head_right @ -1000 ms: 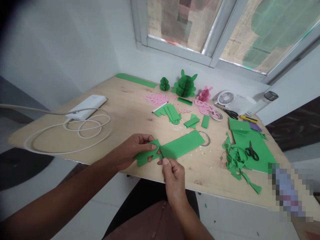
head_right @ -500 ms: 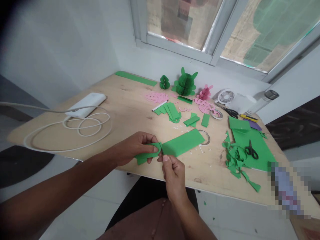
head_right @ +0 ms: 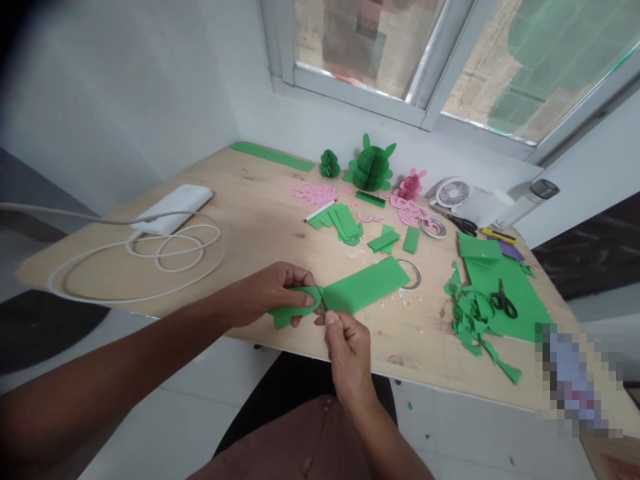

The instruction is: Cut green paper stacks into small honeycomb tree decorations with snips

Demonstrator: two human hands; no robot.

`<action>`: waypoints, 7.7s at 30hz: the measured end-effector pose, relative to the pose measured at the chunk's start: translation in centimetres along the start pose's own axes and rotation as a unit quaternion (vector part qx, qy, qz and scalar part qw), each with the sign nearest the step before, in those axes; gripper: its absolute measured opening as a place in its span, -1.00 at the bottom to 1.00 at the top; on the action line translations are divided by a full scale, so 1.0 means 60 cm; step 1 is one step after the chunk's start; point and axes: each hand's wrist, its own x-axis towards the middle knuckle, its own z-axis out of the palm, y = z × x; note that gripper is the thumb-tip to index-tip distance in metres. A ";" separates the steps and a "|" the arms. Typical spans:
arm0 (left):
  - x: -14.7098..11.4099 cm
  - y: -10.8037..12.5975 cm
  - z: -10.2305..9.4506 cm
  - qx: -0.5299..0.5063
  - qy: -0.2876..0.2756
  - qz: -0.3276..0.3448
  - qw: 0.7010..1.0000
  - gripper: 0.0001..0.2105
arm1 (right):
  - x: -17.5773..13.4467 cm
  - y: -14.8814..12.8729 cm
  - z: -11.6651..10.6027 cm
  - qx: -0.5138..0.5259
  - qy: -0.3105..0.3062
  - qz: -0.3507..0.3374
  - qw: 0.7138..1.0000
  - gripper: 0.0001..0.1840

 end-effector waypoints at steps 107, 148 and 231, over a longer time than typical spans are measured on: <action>-0.007 -0.076 0.053 -0.144 0.127 0.042 0.981 -0.52 | 0.038 -0.035 0.016 0.056 0.036 0.019 0.998 -0.72; 0.002 -0.067 0.071 -0.221 0.255 0.060 0.940 -0.85 | 0.010 0.004 0.019 0.078 0.031 0.000 0.996 -0.51; -0.013 -0.026 0.010 -0.024 0.092 -0.005 0.996 -0.88 | 0.000 -0.001 -0.001 -0.070 -0.028 -0.003 0.997 -0.55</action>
